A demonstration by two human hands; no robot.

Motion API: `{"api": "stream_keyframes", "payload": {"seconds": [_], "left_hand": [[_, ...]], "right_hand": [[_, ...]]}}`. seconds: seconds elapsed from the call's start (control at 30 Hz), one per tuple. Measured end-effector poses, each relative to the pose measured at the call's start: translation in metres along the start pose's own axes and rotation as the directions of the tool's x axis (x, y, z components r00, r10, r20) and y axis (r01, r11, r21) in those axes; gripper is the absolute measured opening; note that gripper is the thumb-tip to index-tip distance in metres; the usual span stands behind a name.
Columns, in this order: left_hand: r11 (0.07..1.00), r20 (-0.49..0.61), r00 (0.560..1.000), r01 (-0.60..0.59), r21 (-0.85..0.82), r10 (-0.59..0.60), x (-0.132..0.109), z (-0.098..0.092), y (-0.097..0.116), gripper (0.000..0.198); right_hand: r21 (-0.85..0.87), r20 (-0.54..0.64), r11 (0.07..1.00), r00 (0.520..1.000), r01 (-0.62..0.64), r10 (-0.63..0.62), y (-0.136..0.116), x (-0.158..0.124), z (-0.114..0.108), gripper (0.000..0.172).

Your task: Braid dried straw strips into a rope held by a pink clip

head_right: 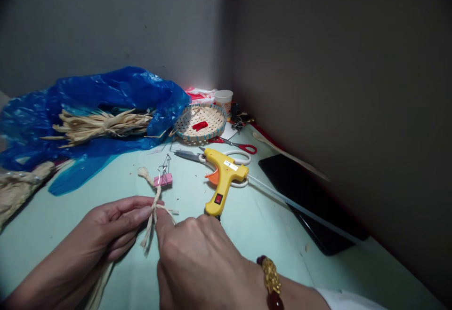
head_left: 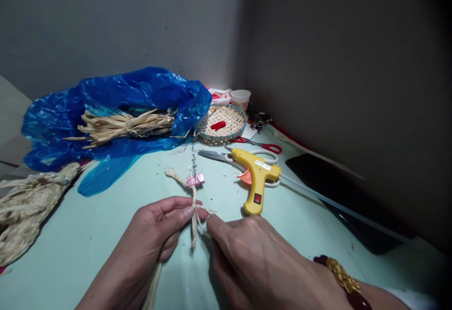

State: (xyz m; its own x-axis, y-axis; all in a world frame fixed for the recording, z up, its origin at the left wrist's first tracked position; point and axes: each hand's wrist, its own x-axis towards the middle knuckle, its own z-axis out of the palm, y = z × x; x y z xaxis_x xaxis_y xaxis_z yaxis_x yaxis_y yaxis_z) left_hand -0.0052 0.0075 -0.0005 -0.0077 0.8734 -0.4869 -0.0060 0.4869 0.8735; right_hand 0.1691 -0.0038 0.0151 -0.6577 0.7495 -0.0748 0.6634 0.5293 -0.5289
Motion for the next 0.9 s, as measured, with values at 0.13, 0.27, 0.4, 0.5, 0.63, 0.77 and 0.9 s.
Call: {"api": "stream_keyframes", "payload": {"seconds": [0.13,0.27,0.4,0.5,0.63,0.77,0.9], "left_hand": [[1.0,-0.016,1.0,-0.021,0.006,0.021,0.0,0.001,0.0,0.025],[0.999,-0.024,0.998,-0.051,-0.003,0.051,-0.003,0.002,0.0,0.022],[0.998,-0.02,0.999,-0.04,-0.046,0.039,-0.005,0.003,-0.001,0.023],[0.995,0.0,0.997,-0.076,-0.059,0.076,-0.005,0.002,-0.001,0.023],[0.995,-0.01,0.998,-0.061,-0.082,0.06,-0.006,0.003,0.001,0.022],[0.994,-0.072,0.993,-0.097,-0.054,0.093,-0.009,0.01,0.005,0.018],[0.991,-0.149,0.984,-0.113,-0.07,0.101,-0.01,0.016,0.004,0.019]], "right_hand": [[0.012,-0.036,1.0,0.999,0.024,-0.024,0.003,-0.001,0.002,0.024],[-0.019,-0.022,1.0,1.0,0.01,-0.01,0.003,-0.003,0.002,0.01],[-0.094,-0.154,0.995,0.988,-0.037,0.023,0.002,-0.002,-0.003,0.011],[-0.109,-0.291,0.988,0.954,-0.109,0.073,0.004,0.002,-0.007,0.022],[-0.064,-0.206,0.994,0.976,-0.089,0.074,0.006,0.006,-0.007,0.018],[-0.098,-0.23,0.992,0.972,-0.073,0.048,0.001,0.003,-0.008,0.015],[-0.062,-0.244,0.995,0.968,-0.075,0.058,-0.005,0.0,-0.01,0.018]]}}
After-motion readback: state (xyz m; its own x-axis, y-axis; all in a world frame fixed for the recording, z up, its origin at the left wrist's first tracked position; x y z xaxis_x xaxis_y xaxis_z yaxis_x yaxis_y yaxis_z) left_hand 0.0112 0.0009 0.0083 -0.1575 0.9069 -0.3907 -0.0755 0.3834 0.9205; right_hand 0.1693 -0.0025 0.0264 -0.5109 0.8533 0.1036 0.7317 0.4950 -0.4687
